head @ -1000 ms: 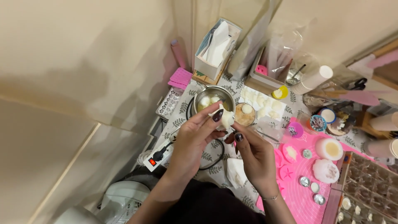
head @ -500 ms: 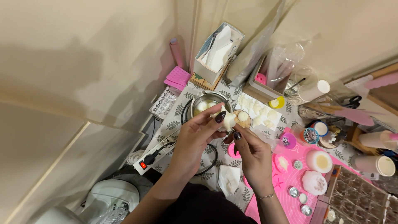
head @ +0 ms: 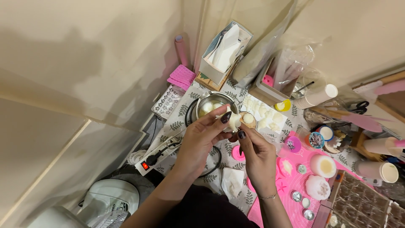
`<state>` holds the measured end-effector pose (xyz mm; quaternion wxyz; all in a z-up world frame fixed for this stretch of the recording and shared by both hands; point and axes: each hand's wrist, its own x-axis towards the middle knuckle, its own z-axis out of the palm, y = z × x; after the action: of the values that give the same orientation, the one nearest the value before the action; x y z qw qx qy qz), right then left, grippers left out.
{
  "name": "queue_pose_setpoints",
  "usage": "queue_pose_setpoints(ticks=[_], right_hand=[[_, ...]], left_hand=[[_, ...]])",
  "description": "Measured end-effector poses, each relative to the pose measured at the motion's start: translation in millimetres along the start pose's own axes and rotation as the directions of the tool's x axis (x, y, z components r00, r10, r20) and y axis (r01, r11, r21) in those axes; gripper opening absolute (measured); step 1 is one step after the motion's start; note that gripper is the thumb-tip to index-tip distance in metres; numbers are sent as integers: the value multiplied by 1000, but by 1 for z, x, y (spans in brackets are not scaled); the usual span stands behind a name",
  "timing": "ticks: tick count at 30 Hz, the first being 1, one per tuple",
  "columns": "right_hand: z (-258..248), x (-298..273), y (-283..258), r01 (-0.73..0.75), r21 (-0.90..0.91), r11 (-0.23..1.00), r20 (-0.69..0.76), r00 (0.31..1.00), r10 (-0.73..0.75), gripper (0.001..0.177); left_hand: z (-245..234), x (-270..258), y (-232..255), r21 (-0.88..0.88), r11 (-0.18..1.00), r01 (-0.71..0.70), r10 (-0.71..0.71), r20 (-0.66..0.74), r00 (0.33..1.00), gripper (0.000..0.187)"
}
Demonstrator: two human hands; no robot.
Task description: Removing molded wax stars from a silicone mold and preparing for melting more wax.
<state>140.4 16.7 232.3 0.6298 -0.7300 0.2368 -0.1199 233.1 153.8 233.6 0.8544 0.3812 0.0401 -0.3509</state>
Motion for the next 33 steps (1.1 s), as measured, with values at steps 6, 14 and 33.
queue_pose_setpoints(ticks=[6, 14, 33], right_hand=[[4, 7, -2, 3, -32, 999, -6, 1000, -3, 33], [14, 16, -2, 25, -74, 997, 3, 1000, -25, 32], [25, 34, 14, 141, -126, 982, 8, 990, -141, 32]], left_hand=[[-3, 3, 0, -16, 1000, 16, -17, -21, 1000, 45], [-10, 7, -3, -67, 998, 15, -20, -61, 998, 43], [-16, 14, -9, -236, 969, 71, -100, -110, 989, 44]])
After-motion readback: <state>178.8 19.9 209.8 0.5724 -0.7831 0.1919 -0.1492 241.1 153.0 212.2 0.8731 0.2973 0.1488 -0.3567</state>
